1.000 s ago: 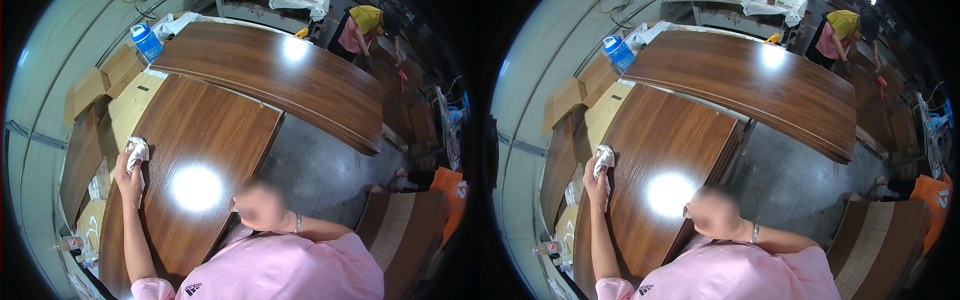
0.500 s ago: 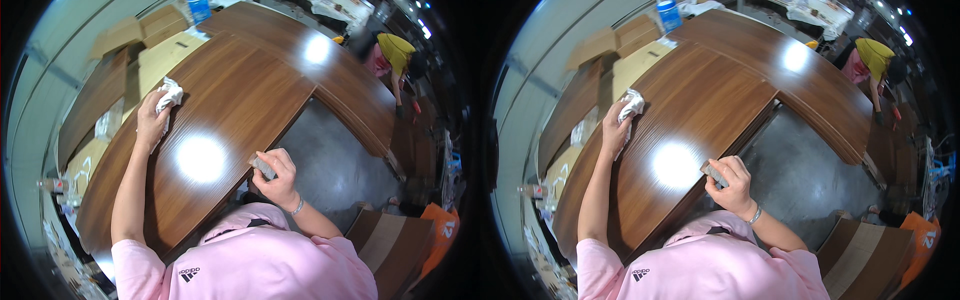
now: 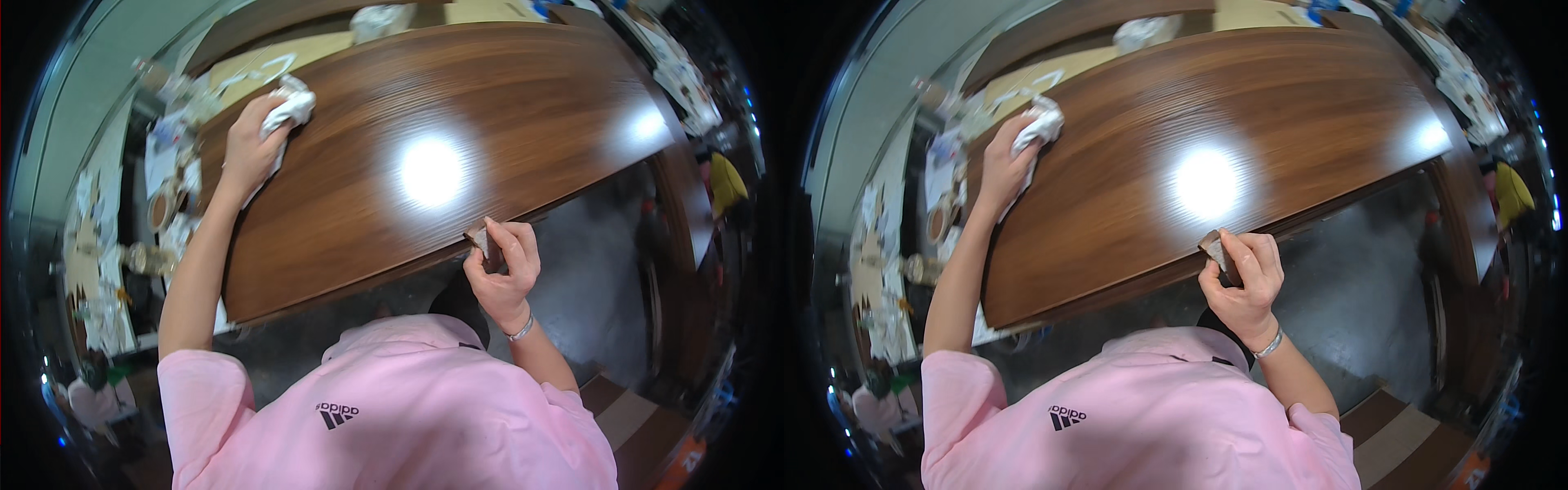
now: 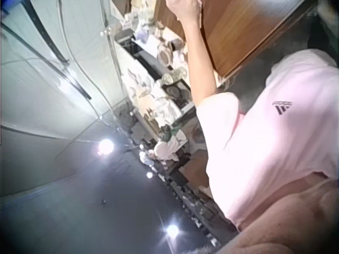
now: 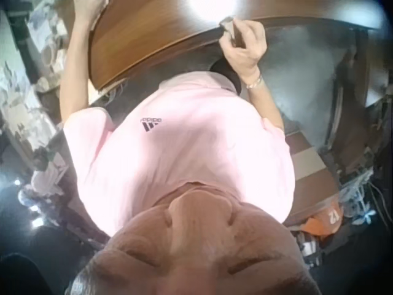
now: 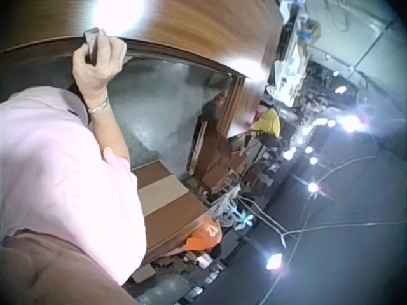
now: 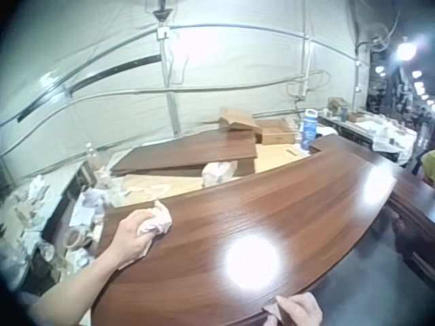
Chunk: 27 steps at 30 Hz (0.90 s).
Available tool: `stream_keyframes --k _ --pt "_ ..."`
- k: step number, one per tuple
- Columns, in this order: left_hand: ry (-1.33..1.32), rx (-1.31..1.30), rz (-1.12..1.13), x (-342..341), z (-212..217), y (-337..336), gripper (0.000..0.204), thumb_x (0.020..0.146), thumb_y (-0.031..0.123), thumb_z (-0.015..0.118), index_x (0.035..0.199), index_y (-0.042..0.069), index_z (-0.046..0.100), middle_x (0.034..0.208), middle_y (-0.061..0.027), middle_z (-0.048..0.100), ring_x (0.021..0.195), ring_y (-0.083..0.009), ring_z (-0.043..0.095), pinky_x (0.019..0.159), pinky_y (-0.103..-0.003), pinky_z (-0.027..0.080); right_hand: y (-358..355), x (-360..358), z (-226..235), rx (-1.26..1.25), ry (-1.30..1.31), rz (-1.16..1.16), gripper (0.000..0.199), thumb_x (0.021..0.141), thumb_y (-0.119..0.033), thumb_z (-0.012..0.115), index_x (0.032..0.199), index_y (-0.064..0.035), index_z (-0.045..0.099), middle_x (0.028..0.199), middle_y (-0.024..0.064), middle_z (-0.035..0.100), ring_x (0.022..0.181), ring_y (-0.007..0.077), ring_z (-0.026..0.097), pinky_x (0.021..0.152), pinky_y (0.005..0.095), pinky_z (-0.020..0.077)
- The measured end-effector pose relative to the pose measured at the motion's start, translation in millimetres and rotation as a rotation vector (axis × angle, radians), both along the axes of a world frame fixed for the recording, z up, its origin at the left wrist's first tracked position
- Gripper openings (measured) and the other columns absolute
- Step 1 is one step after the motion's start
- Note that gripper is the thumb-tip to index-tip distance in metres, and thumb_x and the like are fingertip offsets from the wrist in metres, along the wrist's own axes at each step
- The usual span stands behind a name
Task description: The person sands the edges of wooden furniture panels with a sanding block and wipes the surfaces with a cloth.
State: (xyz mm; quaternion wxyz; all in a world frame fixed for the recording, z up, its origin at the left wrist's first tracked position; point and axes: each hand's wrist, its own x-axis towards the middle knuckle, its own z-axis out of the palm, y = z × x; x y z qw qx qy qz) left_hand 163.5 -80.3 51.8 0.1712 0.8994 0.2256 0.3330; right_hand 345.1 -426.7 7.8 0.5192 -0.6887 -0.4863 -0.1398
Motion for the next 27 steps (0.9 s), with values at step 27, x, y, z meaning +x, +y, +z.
stream_keyframes --k 27 --pt "-0.142 -0.003 -0.154 -67 43 -61 0.043 0.096 0.039 0.06 0.124 0.008 0.065 0.125 -0.01 0.066 0.117 -0.0236 0.061 0.104 -0.036 0.043 84 -161 89 0.148 0.85 0.614 0.029 0.082 0.003 0.069 0.11 0.0032 0.068 0.105 0.0042 0.062 0.099 0.0155 0.059 0.092 0.0279 0.046"
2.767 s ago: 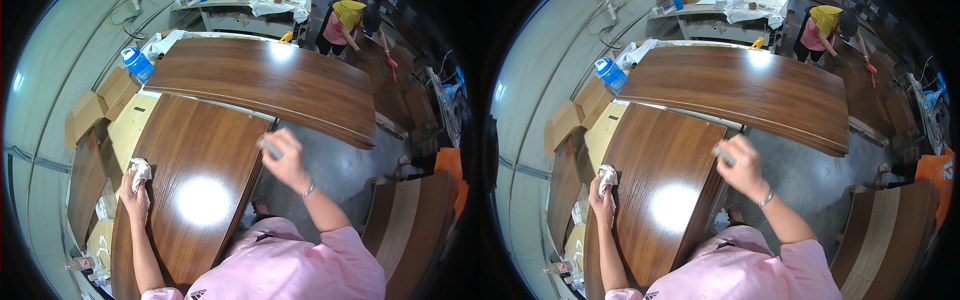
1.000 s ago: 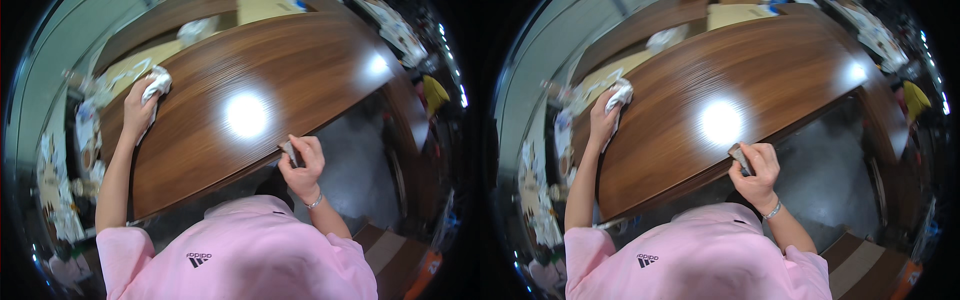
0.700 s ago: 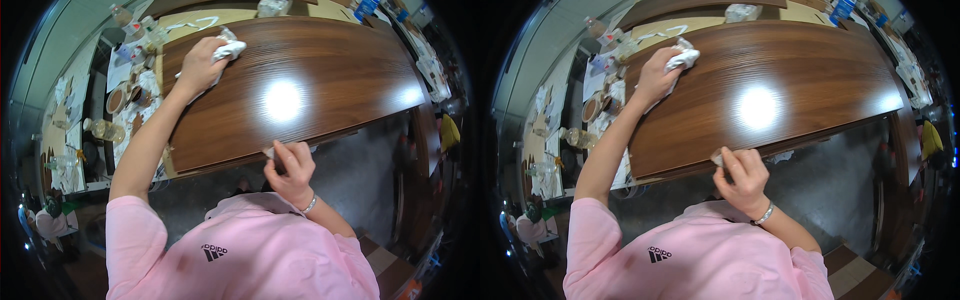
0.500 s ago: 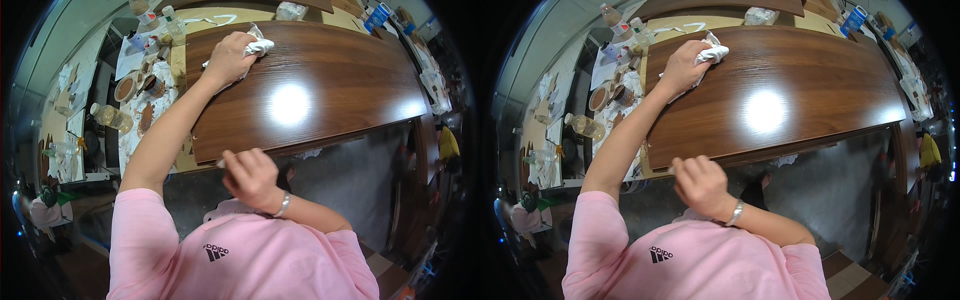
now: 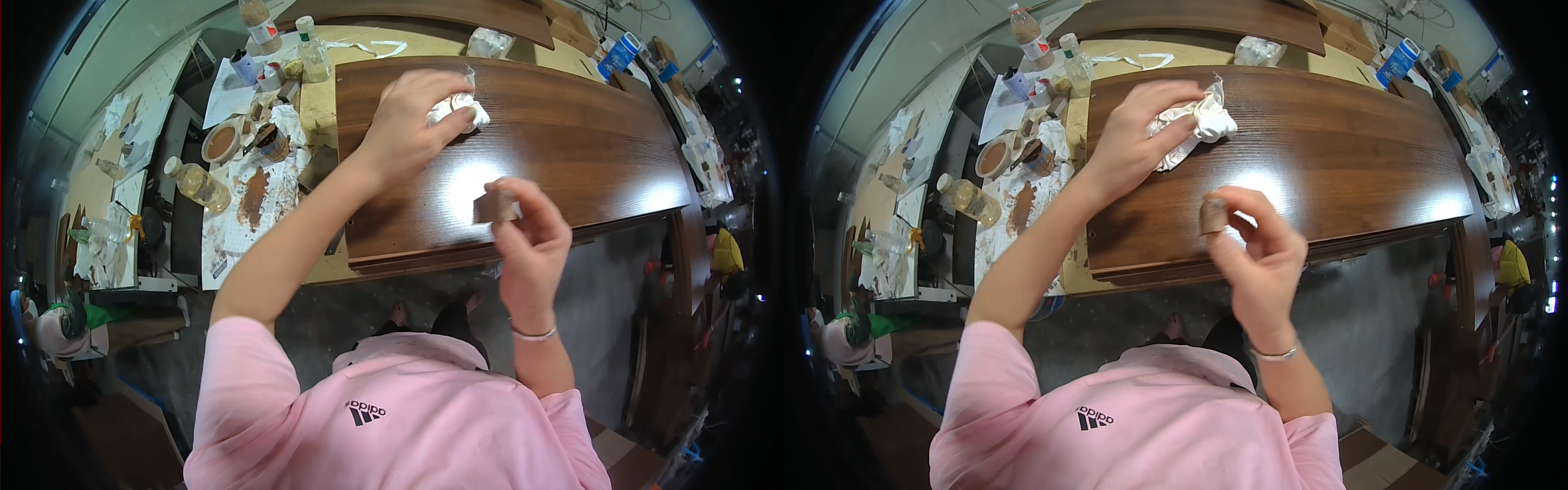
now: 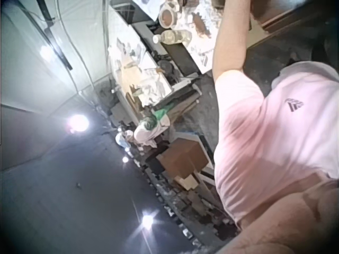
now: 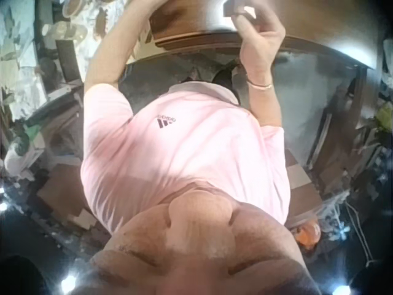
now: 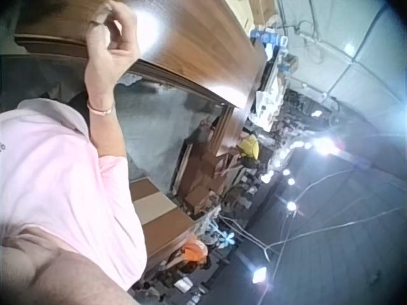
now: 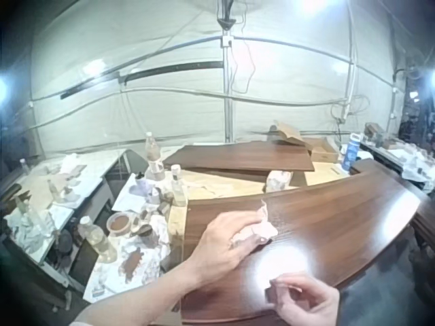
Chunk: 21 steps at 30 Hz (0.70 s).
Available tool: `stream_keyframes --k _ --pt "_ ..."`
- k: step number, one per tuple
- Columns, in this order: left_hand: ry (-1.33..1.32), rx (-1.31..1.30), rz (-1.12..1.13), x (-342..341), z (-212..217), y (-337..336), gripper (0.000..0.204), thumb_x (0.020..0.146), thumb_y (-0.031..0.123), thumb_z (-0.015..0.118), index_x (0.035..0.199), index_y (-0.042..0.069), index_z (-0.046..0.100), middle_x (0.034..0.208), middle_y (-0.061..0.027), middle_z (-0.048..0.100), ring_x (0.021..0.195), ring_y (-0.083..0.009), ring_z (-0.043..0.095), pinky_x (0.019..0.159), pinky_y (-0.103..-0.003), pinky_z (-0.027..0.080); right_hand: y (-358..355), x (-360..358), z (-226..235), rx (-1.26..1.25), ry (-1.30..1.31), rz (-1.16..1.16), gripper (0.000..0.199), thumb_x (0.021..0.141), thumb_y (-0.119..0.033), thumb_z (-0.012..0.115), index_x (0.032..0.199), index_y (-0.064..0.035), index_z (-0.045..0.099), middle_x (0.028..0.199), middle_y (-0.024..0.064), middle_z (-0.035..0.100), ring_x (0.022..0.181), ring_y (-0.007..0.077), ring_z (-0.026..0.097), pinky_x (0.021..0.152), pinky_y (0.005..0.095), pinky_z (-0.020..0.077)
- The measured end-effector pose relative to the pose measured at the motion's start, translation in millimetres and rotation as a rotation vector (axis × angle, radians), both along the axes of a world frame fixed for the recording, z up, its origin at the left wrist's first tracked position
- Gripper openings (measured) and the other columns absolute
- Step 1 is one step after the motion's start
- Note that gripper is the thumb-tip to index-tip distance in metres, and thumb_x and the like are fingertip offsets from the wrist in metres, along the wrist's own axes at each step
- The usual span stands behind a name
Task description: The person sands the edges of wooden furniture panels with a sanding block and wipes the surfaces with a cloth.
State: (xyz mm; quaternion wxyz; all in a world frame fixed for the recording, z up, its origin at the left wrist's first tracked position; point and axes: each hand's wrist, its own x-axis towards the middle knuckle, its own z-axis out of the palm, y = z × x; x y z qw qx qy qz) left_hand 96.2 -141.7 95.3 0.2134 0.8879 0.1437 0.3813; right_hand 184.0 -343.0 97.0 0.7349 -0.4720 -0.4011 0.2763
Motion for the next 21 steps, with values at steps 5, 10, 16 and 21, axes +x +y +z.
stream_keyframes --k 5,10,16,21 --pt "-0.052 -1.189 -0.52 -69 11 -59 0.032 0.1 0.022 0.06 0.115 -0.005 0.065 0.111 -0.0131 0.069 0.103 -0.0185 0.066 0.09 -0.033 0.054 13 9 4 0.088 0.155 0.366 0.04 0.08 -0.012 0.079 0.116 0.0005 0.069 0.105 0.0026 0.055 0.097 0.0124 0.048 0.087 0.0264 0.0391" --pt "-0.395 -1.237 -0.325 -138 -7 -65 0.023 0.1 0.017 0.059 0.11 -0.002 0.064 0.106 -0.0174 0.07 0.083 -0.028 0.072 0.075 -0.037 0.06 37 11 1 -0.064 -0.262 0.451 0.035 0.079 -0.013 0.077 0.113 -0.0035 0.072 0.103 0.0013 0.057 0.095 0.0131 0.049 0.086 0.0268 0.0388" --pt "-0.555 -0.953 0.499 -256 -115 -17 0.018 0.1 0.019 0.06 0.109 0.004 0.063 0.1 -0.0085 0.07 0.085 -0.021 0.069 0.076 -0.035 0.056 84 62 -8 -0.168 -0.945 -0.108 0.047 0.079 -0.017 0.074 0.125 -0.0106 0.067 0.123 0.0116 0.057 0.121 0.0263 0.051 0.105 0.0395 0.0419" --pt "0.084 -0.21 1.009 -271 -191 2 0.013 0.088 0.007 0.069 0.098 0.001 0.066 0.095 -0.0107 0.066 0.089 -0.0264 0.065 0.08 -0.037 0.05 144 72 -33 -0.353 -1.015 -0.026 0.051 0.083 -0.035 0.074 0.129 -0.0155 0.064 0.144 0.0243 0.047 0.135 0.0403 0.042 0.111 0.049 0.037"
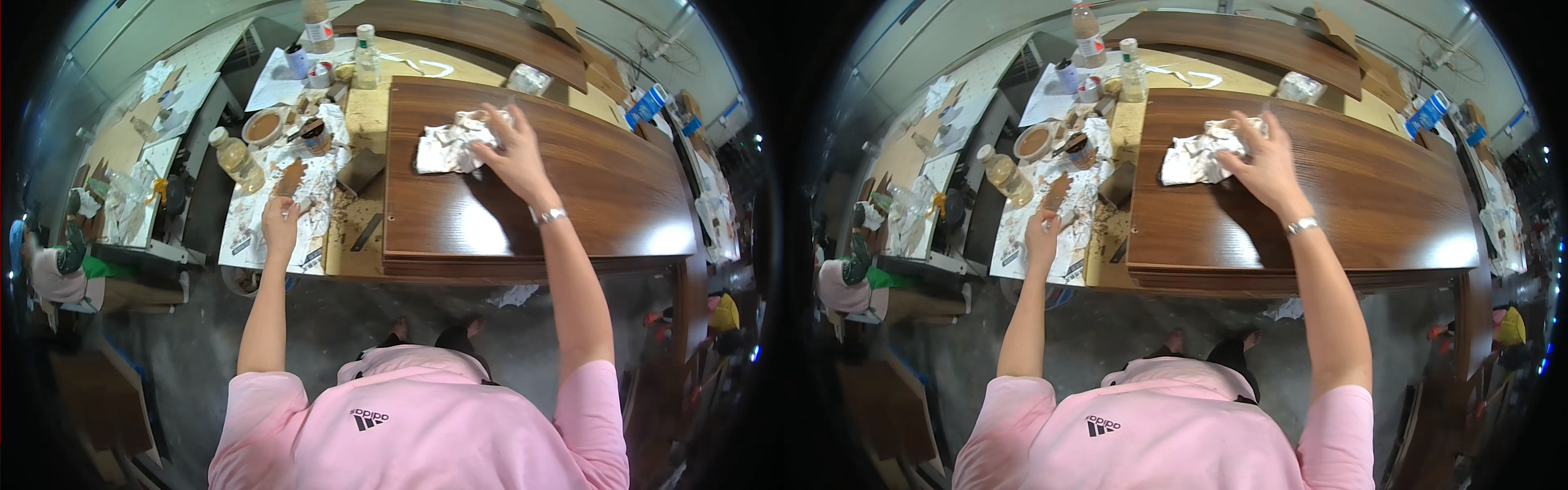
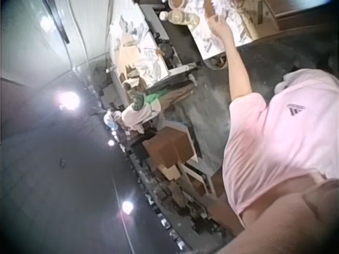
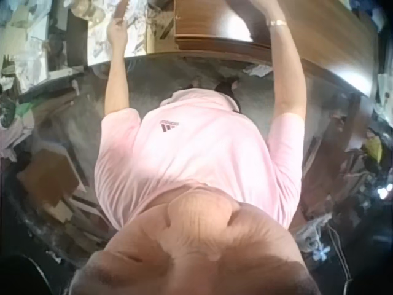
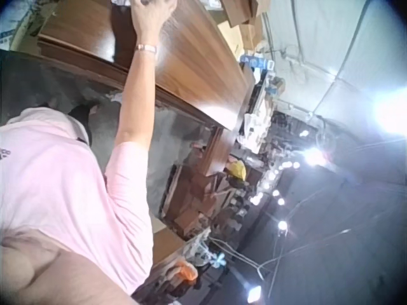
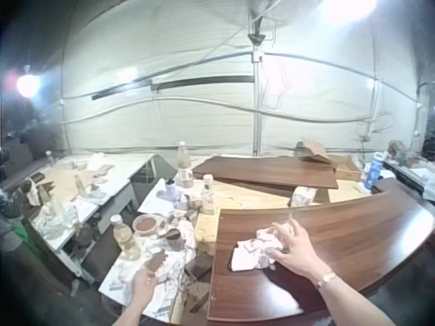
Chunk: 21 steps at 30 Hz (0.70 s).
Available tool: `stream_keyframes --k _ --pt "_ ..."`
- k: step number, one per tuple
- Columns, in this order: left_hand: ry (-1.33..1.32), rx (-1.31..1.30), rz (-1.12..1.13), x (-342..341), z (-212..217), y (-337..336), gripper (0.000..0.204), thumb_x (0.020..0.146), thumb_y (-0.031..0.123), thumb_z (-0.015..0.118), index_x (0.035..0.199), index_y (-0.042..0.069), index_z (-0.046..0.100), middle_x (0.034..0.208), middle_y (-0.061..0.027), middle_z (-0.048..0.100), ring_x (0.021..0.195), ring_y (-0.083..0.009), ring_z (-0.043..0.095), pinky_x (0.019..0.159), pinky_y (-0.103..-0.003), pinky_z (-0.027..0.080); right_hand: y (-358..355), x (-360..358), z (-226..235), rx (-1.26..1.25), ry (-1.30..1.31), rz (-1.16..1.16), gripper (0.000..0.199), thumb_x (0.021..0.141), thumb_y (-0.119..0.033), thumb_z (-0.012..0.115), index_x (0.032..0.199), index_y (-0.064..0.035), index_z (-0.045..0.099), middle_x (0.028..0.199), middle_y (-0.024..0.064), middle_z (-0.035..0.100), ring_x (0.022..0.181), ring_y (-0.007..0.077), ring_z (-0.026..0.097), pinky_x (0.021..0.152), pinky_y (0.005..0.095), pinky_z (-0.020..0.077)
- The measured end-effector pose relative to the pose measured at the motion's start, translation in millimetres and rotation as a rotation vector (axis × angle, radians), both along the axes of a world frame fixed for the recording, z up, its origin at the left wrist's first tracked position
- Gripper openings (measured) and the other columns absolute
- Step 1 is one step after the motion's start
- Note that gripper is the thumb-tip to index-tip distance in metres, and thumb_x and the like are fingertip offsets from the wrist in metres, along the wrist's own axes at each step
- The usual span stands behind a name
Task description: The person sands the edges of wooden furniture panels with a sanding block and wipes the surfaces with a cloth.
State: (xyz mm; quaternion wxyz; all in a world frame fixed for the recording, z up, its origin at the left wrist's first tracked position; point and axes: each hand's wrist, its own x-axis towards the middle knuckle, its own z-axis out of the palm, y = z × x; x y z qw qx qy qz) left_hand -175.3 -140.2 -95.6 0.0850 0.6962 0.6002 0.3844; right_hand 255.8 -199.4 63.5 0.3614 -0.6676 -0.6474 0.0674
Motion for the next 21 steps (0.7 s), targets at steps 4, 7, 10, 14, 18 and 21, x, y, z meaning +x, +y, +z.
stream_keyframes --k 4,7,10,14,18,21 --pt "-0.247 0.086 -0.195 48 41 8 0.015 0.087 0.006 0.069 0.1 -0.001 0.066 0.097 -0.0136 0.066 0.093 -0.0291 0.064 0.082 -0.037 0.051 3 -32 -19 0.01 -0.147 0.11 0.049 0.08 -0.039 0.074 0.122 -0.0146 0.066 0.128 0.0247 0.055 0.126 0.0423 0.049 0.107 0.0521 0.0383" --pt "-0.34 0.045 -0.277 56 60 20 0.015 0.092 0.007 0.066 0.105 -0.001 0.067 0.099 -0.0097 0.069 0.09 -0.0185 0.066 0.081 -0.03 0.052 -48 -110 -9 0.049 -0.13 0.333 0.04 0.077 -0.037 0.074 0.105 -0.0095 0.067 0.125 0.0244 0.055 0.126 0.043 0.048 0.108 0.0504 0.0374" --pt "-0.444 -0.035 -0.366 85 87 27 0.015 0.094 0.007 0.065 0.106 -0.001 0.067 0.098 -0.0065 0.069 0.089 -0.0126 0.065 0.081 -0.027 0.051 -99 -115 -14 0.172 -0.207 0.313 0.036 0.071 -0.031 0.081 0.096 -0.0093 0.066 0.129 0.0236 0.054 0.124 0.0444 0.05 0.104 0.0509 0.0427" --pt "-0.478 -0.056 -0.481 102 119 27 0.014 0.095 0.006 0.063 0.106 -0.001 0.068 0.096 -0.0049 0.069 0.09 -0.0096 0.064 0.081 -0.025 0.051 -180 -10 -4 0.159 -0.321 -0.079 0.037 0.063 -0.023 0.087 0.091 -0.0081 0.067 0.121 0.0181 0.062 0.113 0.0341 0.061 0.094 0.0452 0.0521" --pt "-0.348 -0.029 -0.659 163 153 41 0.015 0.094 0.007 0.063 0.106 0.0 0.068 0.097 -0.0078 0.07 0.087 -0.0109 0.065 0.08 -0.025 0.05 -231 78 9 0.259 -0.325 -0.54 0.028 0.069 -0.013 0.077 0.094 -0.0045 0.069 0.112 0.0177 0.064 0.109 0.0379 0.06 0.096 0.0464 0.049" --pt "-0.184 0.004 -0.779 228 166 60 0.018 0.091 0.015 0.065 0.104 0.003 0.069 0.097 -0.0122 0.07 0.088 -0.0216 0.067 0.083 -0.031 0.052 -165 -20 28 0.388 -0.486 -0.103 0.021 0.068 -0.009 0.072 0.088 -0.0076 0.067 0.116 0.0136 0.062 0.117 0.0366 0.056 0.106 0.0549 0.0397"
